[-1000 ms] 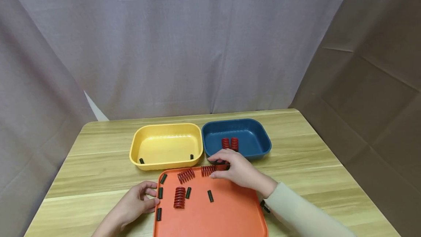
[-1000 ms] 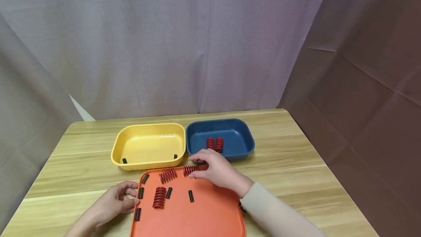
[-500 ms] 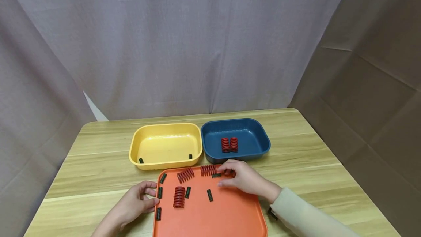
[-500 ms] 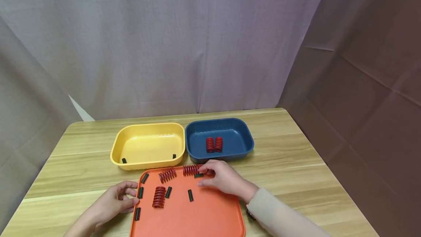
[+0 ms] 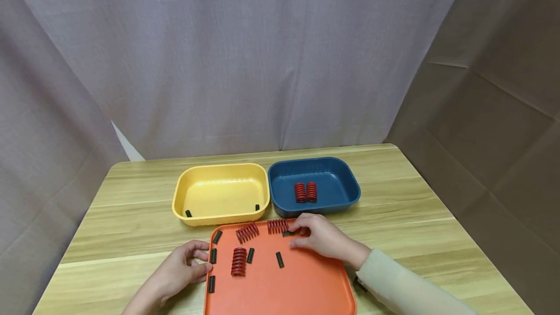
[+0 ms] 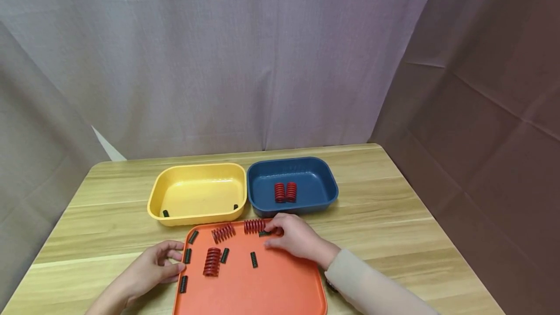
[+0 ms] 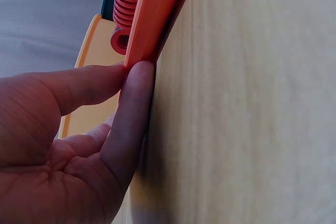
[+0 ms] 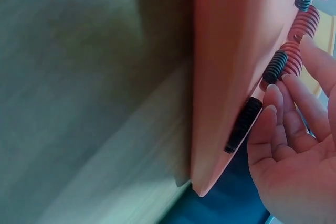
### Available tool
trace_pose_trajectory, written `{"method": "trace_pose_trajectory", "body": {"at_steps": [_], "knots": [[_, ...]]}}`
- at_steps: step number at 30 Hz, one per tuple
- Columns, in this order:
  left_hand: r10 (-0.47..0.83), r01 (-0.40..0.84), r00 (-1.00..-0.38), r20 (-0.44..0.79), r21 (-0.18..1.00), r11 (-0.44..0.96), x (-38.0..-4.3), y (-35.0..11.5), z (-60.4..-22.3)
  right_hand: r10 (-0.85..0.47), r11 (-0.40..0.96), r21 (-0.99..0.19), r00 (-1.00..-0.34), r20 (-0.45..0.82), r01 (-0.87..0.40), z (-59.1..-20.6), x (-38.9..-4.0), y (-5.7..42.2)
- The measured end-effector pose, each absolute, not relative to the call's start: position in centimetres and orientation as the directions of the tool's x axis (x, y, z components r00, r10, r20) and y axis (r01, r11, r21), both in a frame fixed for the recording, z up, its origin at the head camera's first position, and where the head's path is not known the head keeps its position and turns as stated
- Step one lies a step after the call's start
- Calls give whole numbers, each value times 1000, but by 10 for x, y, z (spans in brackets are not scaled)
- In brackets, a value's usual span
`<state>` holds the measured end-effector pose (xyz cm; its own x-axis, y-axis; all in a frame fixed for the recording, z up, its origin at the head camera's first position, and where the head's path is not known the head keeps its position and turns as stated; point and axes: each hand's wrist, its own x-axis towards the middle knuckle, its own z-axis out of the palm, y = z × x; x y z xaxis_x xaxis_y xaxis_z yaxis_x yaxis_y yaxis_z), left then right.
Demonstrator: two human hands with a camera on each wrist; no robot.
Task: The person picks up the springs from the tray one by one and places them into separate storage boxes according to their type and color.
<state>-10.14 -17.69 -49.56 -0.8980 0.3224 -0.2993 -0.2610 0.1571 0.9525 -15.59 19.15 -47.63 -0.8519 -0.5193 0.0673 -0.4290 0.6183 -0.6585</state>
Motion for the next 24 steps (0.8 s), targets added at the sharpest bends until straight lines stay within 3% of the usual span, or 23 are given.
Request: {"method": "trace_pose_trajectory", "body": {"at_steps": [24], "knots": [[323, -264, -898, -300, 953, 151, -102, -177, -496, -542, 708, -498, -837, 73, -501, -480, -154, 187]]}}
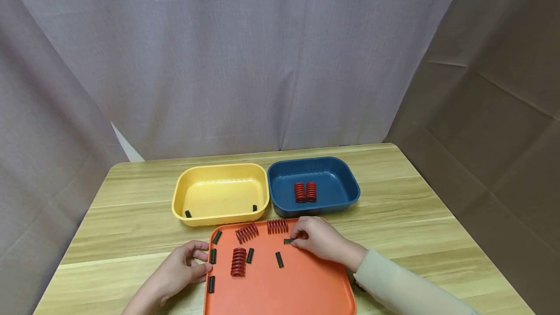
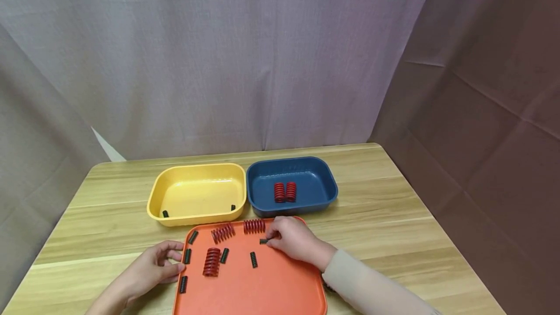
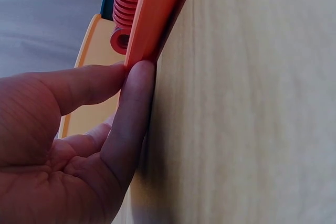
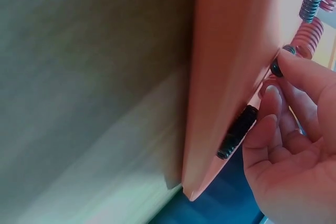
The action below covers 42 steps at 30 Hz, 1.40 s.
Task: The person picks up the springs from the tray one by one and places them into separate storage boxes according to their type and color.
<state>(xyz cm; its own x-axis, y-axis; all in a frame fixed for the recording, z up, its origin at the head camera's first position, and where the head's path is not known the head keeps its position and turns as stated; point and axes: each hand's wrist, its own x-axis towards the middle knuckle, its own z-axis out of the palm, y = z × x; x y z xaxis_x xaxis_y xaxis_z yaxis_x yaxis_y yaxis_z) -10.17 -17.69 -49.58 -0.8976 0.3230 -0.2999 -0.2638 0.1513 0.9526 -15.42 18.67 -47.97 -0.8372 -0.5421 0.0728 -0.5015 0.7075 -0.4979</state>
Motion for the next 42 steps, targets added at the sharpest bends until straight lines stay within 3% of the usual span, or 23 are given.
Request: {"method": "trace_pose_trajectory", "body": {"at_steps": [21, 42], "knots": [[323, -266, -895, -308, 949, 166, -102, -176, -495, -534, 728, -509, -846, 0, -459, -475, -151, 183], [326, -248, -899, -292, 954, 171, -101, -176, -494, -353, 603, -695, -912, 207, -392, -447, -161, 142]]}}
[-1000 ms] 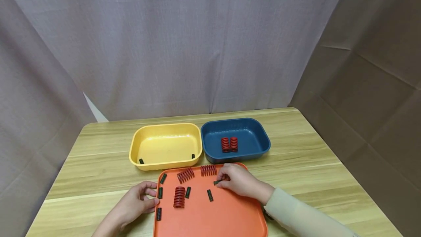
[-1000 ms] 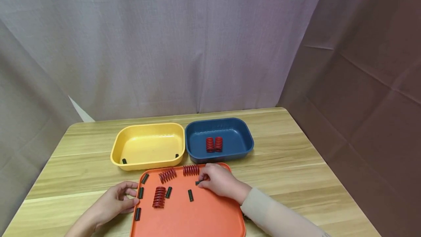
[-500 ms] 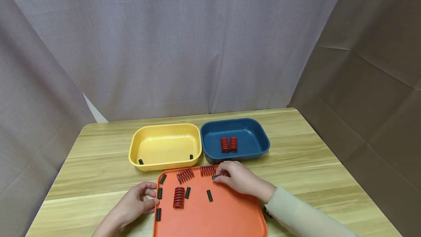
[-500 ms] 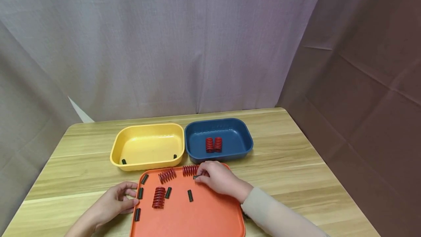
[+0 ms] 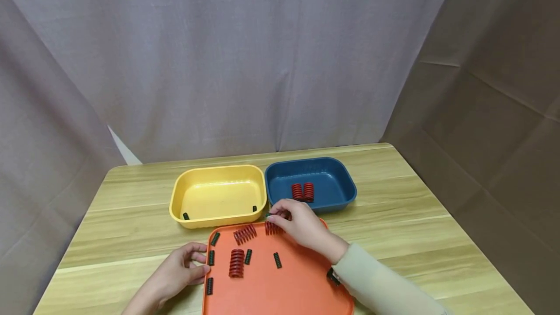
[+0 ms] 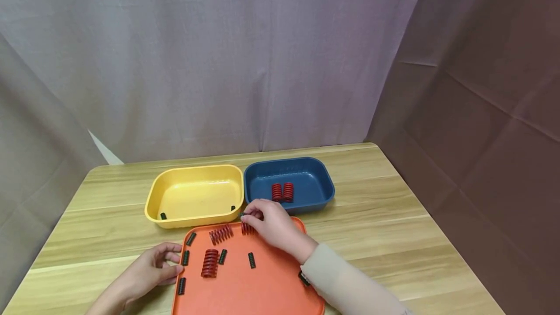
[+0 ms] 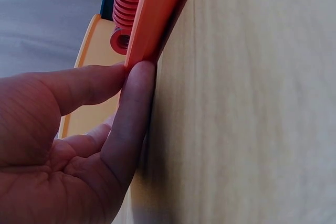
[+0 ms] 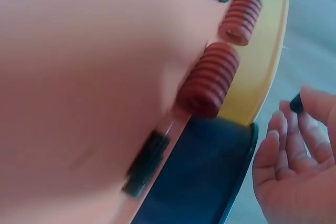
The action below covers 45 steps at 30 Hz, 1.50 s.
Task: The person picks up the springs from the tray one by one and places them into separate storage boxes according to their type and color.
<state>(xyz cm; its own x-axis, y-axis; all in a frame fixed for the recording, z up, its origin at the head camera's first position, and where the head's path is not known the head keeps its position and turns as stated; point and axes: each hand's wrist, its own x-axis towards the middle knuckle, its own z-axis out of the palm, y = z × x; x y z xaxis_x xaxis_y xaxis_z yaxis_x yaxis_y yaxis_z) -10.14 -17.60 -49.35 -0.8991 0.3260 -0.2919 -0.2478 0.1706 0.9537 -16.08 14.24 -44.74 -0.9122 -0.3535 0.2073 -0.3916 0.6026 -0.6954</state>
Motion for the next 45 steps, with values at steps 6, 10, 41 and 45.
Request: {"method": "trace_pose_trajectory", "body": {"at_steps": [6, 10, 41, 45], "knots": [[319, -259, -899, -301, 951, 169, -100, -177, -495, -251, 567, -747, -937, 244, -347, -444, -164, 120], [319, -256, -899, -300, 951, 173, -99, -179, -495, -201, 562, -760, -945, 257, -326, -445, -171, 107], [316, -264, -899, -303, 951, 160, -102, -175, -495, -312, 739, -558, -926, 213, -377, -450, -215, 45], [307, -268, -900, -310, 948, 171, -102, -176, -496, -315, 751, -537, -924, 217, -383, -449, -217, 43]]}}
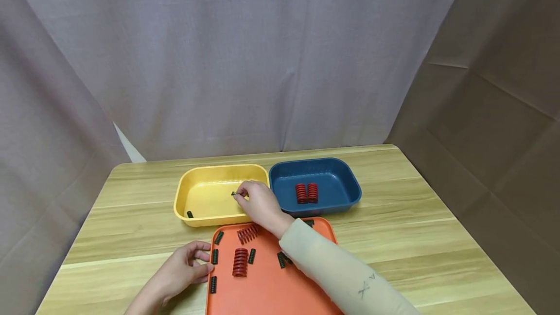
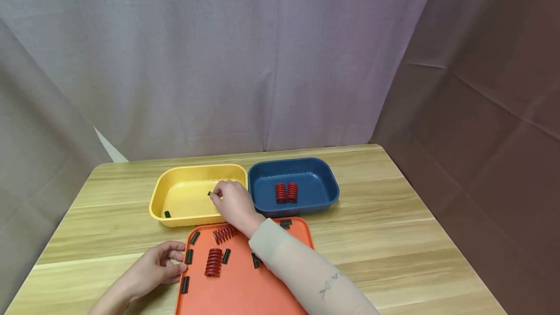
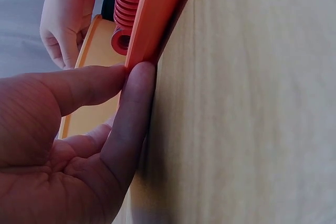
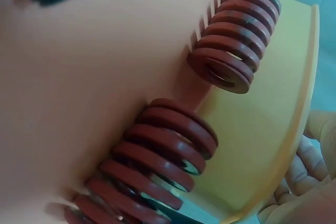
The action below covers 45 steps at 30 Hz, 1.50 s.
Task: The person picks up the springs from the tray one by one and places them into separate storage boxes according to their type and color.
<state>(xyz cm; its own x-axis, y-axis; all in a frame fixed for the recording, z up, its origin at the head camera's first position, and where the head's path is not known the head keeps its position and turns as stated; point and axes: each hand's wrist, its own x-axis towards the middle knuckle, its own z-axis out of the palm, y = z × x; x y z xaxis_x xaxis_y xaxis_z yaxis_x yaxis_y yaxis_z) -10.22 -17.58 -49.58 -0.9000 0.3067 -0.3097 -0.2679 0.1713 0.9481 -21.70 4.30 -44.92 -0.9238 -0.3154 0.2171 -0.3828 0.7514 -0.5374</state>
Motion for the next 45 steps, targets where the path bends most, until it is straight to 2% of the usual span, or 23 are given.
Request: {"method": "trace_pose_trajectory", "body": {"at_steps": [14, 25, 45], "knots": [[321, -266, -896, -305, 950, 162, -103, -175, -493, -323, 783, -493, -926, 197, -379, -452, -224, 40], [320, -262, -899, -301, 952, 159, -103, -175, -493, -338, 756, -536, -925, 171, -375, -449, -222, 43], [323, -258, -899, -294, 955, 149, -102, -177, -495, -408, 688, -569, -889, 209, -450, -424, -190, 91]]}}
